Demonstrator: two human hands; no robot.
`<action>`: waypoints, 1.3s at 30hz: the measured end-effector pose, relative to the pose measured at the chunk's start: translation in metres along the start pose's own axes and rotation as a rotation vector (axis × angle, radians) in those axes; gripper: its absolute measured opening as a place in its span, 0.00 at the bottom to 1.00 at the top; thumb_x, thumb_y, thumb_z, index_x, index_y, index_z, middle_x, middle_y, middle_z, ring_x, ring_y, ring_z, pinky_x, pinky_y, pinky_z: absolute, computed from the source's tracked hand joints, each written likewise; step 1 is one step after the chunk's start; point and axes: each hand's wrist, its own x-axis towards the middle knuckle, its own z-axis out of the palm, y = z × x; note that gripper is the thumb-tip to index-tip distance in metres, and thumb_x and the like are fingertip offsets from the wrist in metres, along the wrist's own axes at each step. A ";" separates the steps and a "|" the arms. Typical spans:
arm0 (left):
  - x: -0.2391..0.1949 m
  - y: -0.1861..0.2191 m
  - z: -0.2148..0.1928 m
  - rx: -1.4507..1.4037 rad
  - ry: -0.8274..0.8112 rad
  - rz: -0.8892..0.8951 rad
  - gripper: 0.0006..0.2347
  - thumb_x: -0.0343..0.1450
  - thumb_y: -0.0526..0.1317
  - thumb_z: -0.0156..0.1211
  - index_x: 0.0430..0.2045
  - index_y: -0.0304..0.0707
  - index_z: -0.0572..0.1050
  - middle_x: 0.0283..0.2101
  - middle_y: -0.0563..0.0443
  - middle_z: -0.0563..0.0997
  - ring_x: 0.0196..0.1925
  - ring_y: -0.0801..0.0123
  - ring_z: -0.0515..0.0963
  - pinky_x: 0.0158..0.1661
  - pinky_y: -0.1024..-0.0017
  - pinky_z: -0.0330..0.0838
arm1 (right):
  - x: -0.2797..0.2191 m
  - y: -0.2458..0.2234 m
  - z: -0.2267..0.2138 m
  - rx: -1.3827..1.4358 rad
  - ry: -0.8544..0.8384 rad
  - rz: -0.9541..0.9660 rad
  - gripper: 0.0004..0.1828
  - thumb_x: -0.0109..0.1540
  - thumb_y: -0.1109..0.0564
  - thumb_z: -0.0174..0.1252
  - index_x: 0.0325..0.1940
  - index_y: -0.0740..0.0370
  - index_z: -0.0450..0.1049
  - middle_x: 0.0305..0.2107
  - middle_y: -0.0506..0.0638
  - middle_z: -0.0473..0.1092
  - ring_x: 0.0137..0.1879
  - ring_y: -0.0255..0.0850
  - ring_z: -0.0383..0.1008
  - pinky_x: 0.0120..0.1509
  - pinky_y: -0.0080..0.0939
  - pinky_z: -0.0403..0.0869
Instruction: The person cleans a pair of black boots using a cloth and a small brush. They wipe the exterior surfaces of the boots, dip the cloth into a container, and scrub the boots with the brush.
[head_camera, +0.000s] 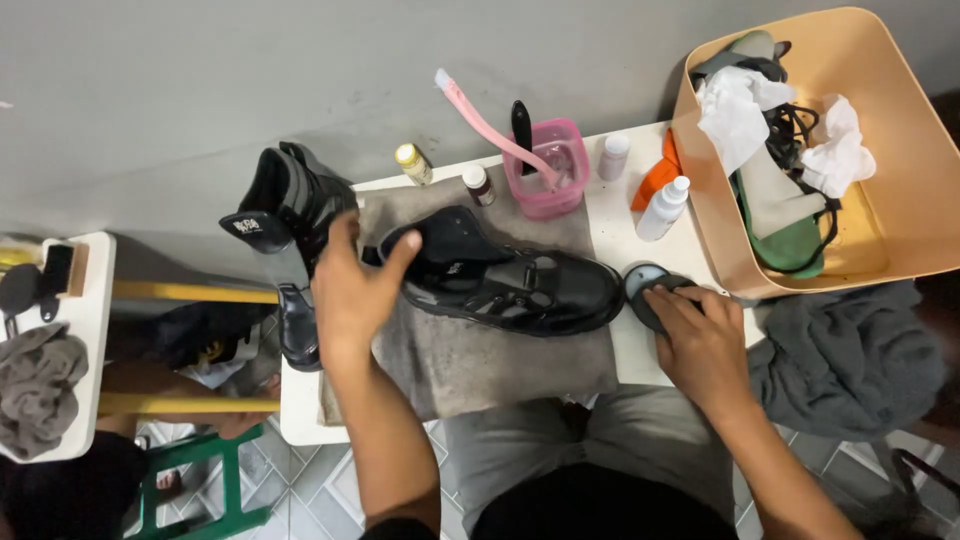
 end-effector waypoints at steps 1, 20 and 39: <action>-0.007 -0.004 0.004 0.003 0.003 -0.006 0.34 0.63 0.63 0.62 0.57 0.39 0.68 0.55 0.35 0.78 0.57 0.43 0.76 0.52 0.52 0.67 | 0.001 0.000 -0.001 0.005 -0.002 -0.005 0.33 0.48 0.62 0.62 0.59 0.50 0.77 0.53 0.39 0.77 0.57 0.44 0.71 0.59 0.49 0.65; -0.114 -0.122 0.072 -1.142 0.115 0.115 0.39 0.67 0.31 0.66 0.73 0.39 0.49 0.52 0.50 0.63 0.48 0.73 0.61 0.47 0.78 0.55 | 0.047 -0.137 -0.078 1.150 -0.059 -0.175 0.17 0.67 0.56 0.53 0.58 0.64 0.71 0.55 0.60 0.74 0.62 0.53 0.77 0.69 0.51 0.75; -0.119 -0.131 0.076 -1.293 0.130 0.191 0.30 0.74 0.30 0.54 0.72 0.34 0.51 0.68 0.35 0.67 0.40 0.81 0.80 0.33 0.89 0.73 | 0.119 -0.169 -0.032 1.093 -0.783 -0.570 0.27 0.56 0.66 0.46 0.51 0.53 0.83 0.42 0.52 0.82 0.55 0.54 0.78 0.60 0.54 0.75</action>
